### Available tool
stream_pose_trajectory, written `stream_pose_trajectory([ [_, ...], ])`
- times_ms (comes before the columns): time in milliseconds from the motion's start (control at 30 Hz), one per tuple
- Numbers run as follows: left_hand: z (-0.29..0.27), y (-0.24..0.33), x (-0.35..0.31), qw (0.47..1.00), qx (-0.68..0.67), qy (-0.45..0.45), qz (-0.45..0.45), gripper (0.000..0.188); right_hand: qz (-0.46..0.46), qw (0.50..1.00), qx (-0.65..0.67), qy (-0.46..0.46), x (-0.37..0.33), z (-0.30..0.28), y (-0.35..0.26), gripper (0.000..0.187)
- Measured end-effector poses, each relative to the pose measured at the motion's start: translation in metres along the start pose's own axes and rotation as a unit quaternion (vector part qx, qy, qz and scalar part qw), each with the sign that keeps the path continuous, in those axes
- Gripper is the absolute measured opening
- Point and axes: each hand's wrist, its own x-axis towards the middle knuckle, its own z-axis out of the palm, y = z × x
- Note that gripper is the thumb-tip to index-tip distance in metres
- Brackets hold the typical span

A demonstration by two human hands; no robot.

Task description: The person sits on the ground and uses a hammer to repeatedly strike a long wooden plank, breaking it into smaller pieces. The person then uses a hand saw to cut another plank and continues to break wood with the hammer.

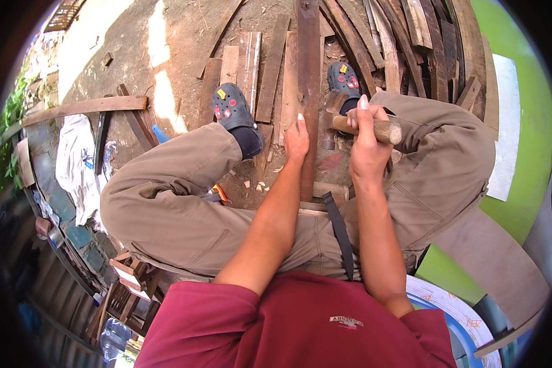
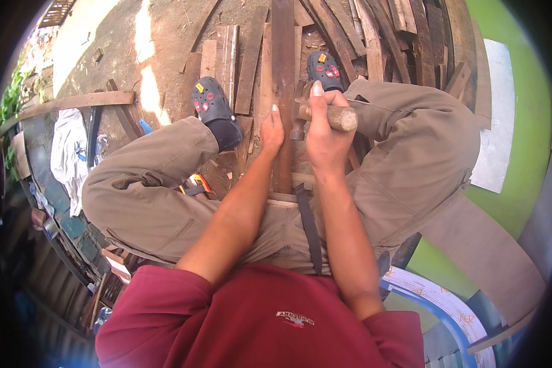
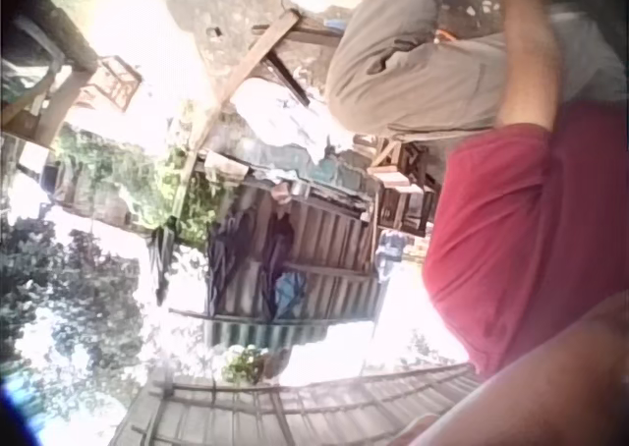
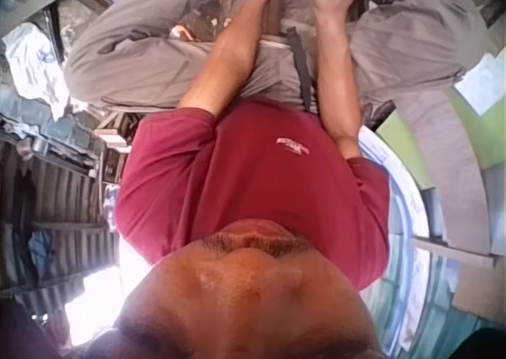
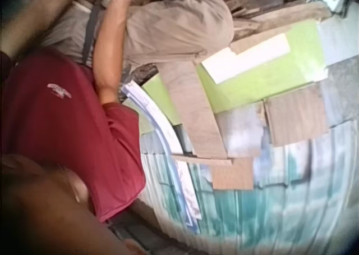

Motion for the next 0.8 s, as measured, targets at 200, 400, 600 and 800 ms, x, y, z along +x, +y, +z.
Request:
stream_pose_trajectory([
  [200,-0.004,-0.027,-0.017,0.996,0.021,-0.002,-0.082,0.071,-0.007,0.999,0.035,0.002,0.001,0.000,0.009,0.035],
  [400,-0.030,0.003,0.017,0.989,-0.047,0.118,0.070,0.047,-0.028,1.000,0.007,-0.011,-0.014,0.002,0.003,0.034],
  [600,-0.083,0.031,0.058,0.999,-0.021,0.040,0.010,0.057,-0.073,0.995,0.064,-0.021,-0.019,0.004,-0.017,0.033],
  [800,0.002,-0.009,0.067,0.991,0.027,-0.130,-0.015,0.087,-0.127,0.984,0.126,-0.020,-0.045,-0.012,-0.073,0.031],
])
